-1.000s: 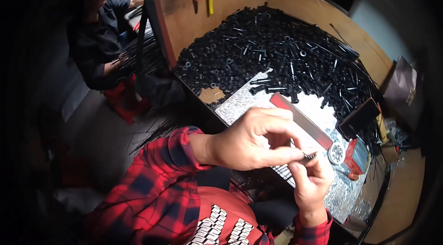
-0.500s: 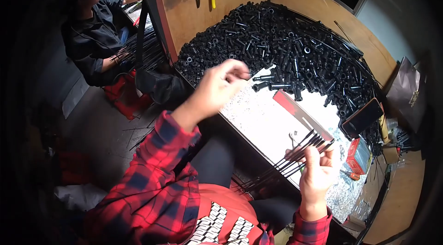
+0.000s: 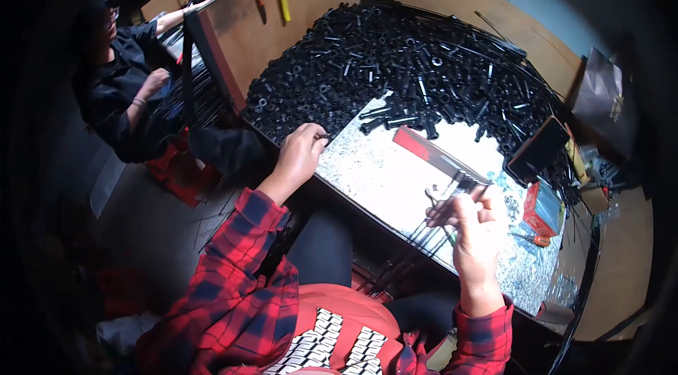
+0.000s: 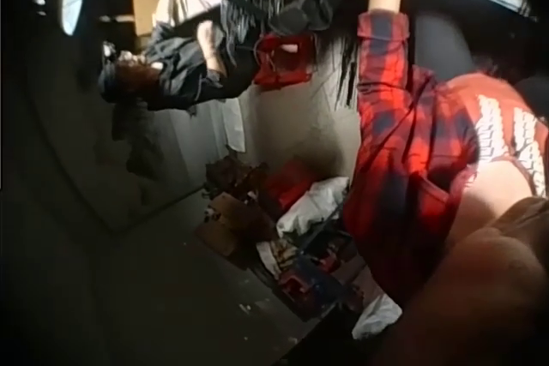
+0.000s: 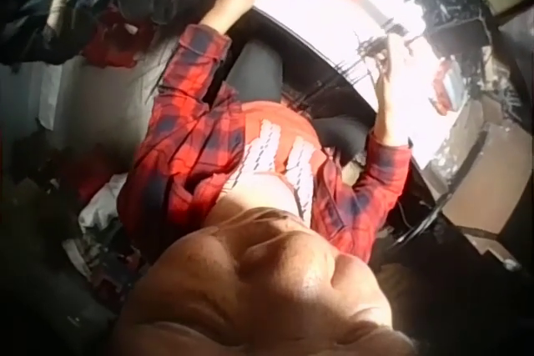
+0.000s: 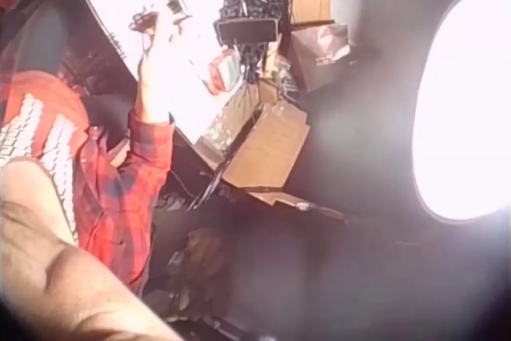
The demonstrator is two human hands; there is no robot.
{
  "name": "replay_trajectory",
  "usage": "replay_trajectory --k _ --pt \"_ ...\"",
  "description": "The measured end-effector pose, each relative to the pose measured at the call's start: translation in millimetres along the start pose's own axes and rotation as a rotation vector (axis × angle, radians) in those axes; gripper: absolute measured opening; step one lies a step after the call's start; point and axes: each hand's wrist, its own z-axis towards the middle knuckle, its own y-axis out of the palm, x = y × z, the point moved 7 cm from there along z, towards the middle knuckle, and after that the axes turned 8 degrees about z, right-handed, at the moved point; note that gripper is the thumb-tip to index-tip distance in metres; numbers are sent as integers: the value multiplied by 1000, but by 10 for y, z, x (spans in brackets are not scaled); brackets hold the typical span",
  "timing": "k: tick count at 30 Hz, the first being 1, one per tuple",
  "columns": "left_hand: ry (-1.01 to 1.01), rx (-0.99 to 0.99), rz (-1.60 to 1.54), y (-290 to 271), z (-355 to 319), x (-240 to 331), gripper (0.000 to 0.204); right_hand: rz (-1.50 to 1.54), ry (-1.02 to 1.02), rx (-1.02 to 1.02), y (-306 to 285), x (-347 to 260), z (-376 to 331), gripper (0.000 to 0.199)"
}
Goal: The worker is assembling wiring bundles by inserting individual wires into connectors and securing components using pliers and a crimping tool.
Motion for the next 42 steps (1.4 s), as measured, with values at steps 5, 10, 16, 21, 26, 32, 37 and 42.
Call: replay_trajectory --k 5,10,16,21,26,32,37,42 --pt "-53 -210 -1101 -208 79 755 10 67 72 -87 139 108 -1 14" --pt "233 -213 -1070 -578 112 1324 18 137 112 -155 357 184 33 13" --pt "246 -293 -1147 -553 85 1499 21 177 163 -177 389 203 66 16" --pt "239 -313 -1176 -529 74 1569 23 215 167 -219 423 203 69 16" --pt "283 -306 -1159 -532 76 1616 25 215 189 -215 419 227 76 18" --pt "283 -298 -1206 -500 74 1611 26 226 186 -209 416 251 92 18" --pt "254 -327 -1234 -474 74 1594 24 223 189 -207 401 249 92 18" --pt "33 -450 -1509 -371 67 1522 25 219 209 -203 391 266 98 18"
